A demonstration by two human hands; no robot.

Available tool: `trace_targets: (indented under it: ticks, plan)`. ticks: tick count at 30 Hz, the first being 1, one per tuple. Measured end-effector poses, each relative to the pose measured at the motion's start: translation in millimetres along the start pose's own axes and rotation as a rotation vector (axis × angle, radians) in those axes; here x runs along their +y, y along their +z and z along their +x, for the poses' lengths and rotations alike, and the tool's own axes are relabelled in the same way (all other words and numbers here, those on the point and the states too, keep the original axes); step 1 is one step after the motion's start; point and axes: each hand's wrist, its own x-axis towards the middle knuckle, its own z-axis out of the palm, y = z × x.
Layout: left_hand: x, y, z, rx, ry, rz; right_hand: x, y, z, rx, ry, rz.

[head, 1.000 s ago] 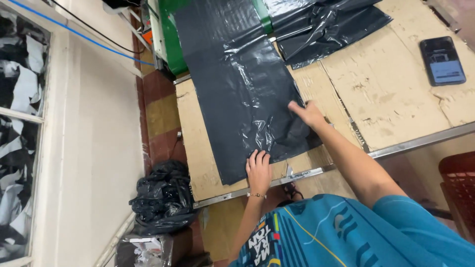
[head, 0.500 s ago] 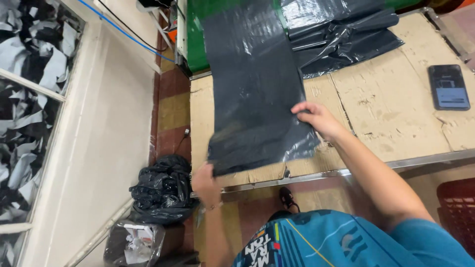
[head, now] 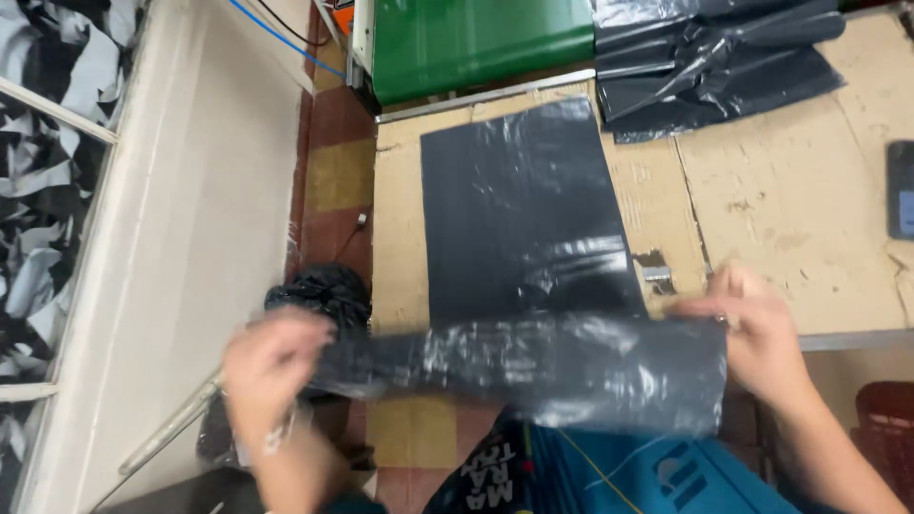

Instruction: Folding plastic bags and placing them into a storage basket

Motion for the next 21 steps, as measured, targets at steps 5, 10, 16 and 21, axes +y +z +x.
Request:
trace_targets:
  ticks: [5,10,16,21]
  plan:
    - [-124.8,124.3,155.9,0.146,-0.716,-0.638,166.1,73.1,149.9,0.040,0.220,0.093]
    - [-332.1,303.7,101.9,-0.160,-0.125,0.405,368.3,175.2,186.9,0.060,0.679,0.084]
    - [-323.0,353.3,61.3,-0.044,-1.082,-0.511,345.8,168.1,187.3,0.031,0.720,-0.124]
    - [-310.7,351.8,75.1,-0.105,-0.763,-0.022,356.8,169.3,206.3,0.034,0.598,-0.573]
